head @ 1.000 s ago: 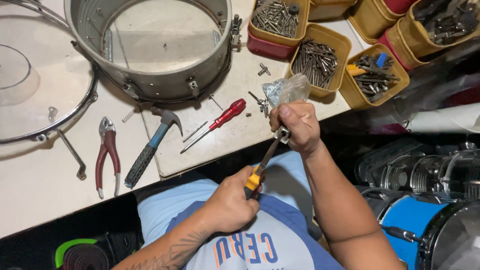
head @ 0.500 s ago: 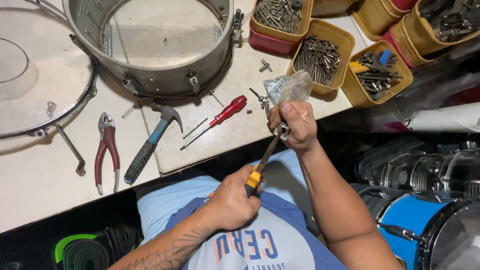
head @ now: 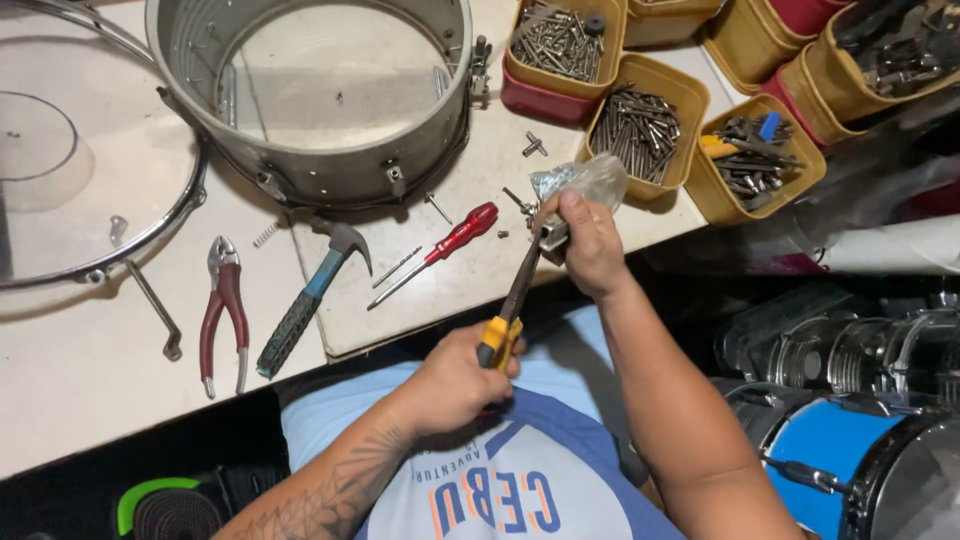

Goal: Repairing and disassembling drum hardware components using hand tools at a workbench

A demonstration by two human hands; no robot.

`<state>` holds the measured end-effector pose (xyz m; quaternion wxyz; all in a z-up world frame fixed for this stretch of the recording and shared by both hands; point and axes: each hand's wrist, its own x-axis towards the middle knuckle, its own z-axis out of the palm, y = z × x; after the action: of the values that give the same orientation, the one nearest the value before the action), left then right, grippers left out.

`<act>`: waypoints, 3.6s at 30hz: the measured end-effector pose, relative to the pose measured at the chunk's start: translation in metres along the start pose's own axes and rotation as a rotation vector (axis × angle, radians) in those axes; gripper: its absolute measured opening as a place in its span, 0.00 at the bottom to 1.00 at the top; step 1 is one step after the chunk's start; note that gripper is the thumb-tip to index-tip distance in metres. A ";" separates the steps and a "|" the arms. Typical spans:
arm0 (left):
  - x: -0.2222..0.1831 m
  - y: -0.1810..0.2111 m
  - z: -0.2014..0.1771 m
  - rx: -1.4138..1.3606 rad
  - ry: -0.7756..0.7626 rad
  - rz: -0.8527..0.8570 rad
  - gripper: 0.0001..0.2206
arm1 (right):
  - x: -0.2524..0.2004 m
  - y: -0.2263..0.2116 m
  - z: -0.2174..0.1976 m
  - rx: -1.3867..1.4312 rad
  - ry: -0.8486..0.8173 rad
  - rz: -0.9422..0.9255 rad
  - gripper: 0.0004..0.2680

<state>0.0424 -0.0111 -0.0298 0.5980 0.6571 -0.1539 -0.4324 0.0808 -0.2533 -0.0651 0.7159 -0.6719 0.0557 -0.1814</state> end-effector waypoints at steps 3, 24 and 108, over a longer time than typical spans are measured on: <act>-0.001 0.012 0.005 -0.123 -0.025 -0.031 0.09 | -0.007 0.024 0.007 0.100 0.151 0.081 0.19; -0.008 0.013 0.019 0.324 0.077 -0.111 0.12 | -0.033 -0.026 0.064 0.673 0.066 0.535 0.19; -0.004 -0.021 -0.040 0.930 0.340 0.132 0.15 | -0.055 0.056 -0.012 -0.723 0.243 0.446 0.06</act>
<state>0.0636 0.0227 -0.0515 0.2844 0.9042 -0.2720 -0.1662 0.0362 -0.2449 -0.1302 0.4446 -0.8245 0.3431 -0.0691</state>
